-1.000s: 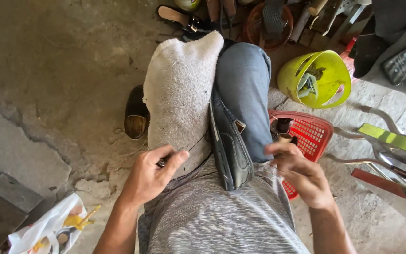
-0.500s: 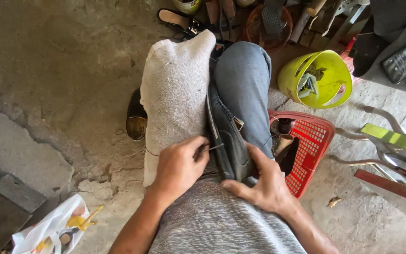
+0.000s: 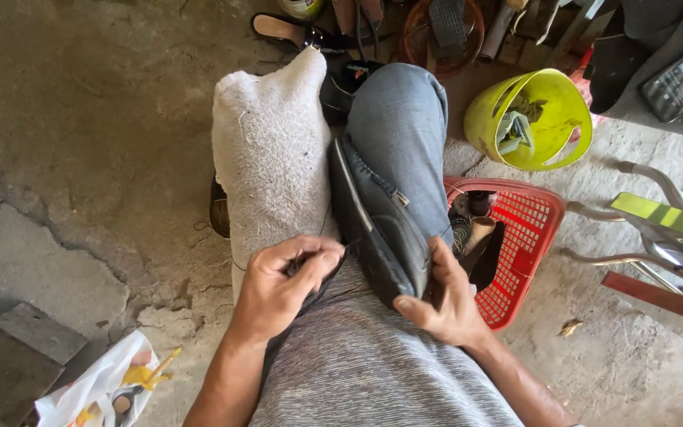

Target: The person sits on the floor and sews a black shoe using a needle and thread. They repeatedly push the needle through the shoe's sole and pull the thread to stitch the parts together.

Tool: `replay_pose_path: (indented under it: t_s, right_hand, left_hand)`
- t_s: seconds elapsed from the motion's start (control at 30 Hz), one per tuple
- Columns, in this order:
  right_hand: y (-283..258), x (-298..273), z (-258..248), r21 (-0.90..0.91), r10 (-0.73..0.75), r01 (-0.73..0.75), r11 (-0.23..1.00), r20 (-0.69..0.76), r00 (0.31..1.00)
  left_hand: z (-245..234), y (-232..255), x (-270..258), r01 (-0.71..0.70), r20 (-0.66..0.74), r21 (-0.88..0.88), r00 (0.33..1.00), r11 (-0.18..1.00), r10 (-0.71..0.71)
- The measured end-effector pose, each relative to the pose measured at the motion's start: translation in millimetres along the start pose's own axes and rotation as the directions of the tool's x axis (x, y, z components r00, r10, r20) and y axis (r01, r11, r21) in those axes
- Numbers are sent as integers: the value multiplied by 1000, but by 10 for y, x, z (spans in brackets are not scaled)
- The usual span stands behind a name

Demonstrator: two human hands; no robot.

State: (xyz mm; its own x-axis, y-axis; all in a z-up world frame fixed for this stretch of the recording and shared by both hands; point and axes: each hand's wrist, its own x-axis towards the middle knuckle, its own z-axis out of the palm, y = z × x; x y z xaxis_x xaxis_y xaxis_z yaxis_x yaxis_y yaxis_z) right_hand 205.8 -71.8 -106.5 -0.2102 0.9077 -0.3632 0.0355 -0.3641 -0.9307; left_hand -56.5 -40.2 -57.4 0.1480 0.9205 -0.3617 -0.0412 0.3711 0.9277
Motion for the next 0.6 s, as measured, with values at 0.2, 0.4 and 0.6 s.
replay_pose_path:
  t_s: [0.2,0.4,0.6]
  right_hand:
    - [-227,-42,78,-458,66,-28,888,67,996]
    - [-149,-35,153,-515,-93,103,851,45,995]
    - [-10,-60,115,-295,-37,31,955,-16,999]
  left_hand:
    - [-78,27,-198,51,203,80,977,996,-66]
    - [208,-160,-433,-415,83,443,901,795,425]
    - [205,-185,-470,-330,17,300,940,895,341]
